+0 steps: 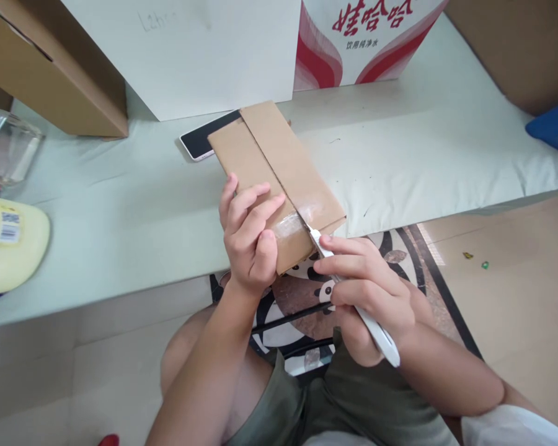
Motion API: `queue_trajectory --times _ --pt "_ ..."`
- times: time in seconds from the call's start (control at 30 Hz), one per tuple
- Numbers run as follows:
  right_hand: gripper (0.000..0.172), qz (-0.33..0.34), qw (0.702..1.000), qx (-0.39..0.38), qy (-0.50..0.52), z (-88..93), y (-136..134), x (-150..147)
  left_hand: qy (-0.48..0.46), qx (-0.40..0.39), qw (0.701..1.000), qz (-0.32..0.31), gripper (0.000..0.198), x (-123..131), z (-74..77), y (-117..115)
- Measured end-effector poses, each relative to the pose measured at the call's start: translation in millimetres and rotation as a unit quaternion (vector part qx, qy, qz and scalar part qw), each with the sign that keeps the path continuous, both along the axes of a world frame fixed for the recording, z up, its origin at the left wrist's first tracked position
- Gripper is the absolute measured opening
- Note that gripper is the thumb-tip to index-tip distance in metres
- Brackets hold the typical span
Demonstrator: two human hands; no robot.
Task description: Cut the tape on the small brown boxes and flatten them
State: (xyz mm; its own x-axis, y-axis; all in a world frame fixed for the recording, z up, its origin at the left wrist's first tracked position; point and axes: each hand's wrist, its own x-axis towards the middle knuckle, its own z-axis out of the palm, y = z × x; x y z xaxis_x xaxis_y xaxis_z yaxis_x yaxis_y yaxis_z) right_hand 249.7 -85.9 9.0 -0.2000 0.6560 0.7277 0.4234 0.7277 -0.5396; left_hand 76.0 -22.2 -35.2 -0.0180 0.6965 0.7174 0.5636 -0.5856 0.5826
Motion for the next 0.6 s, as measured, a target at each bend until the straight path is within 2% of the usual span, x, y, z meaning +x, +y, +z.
queue_trajectory --times 0.27,0.43,0.6 --pt "0.014 0.001 0.999 -0.007 0.034 -5.5 0.1 -1.3 0.002 -0.005 1.000 0.002 0.051 -0.1 -2.0 1.2" --pt "0.013 0.008 0.998 0.024 0.060 -9.9 4.2 -0.5 -0.016 0.035 0.999 -0.006 0.048 0.4 -7.5 3.1" --pt "0.015 0.005 0.996 0.057 0.071 -15.6 -0.4 0.9 -0.013 0.030 0.999 -0.002 0.049 -1.9 -8.5 3.6"
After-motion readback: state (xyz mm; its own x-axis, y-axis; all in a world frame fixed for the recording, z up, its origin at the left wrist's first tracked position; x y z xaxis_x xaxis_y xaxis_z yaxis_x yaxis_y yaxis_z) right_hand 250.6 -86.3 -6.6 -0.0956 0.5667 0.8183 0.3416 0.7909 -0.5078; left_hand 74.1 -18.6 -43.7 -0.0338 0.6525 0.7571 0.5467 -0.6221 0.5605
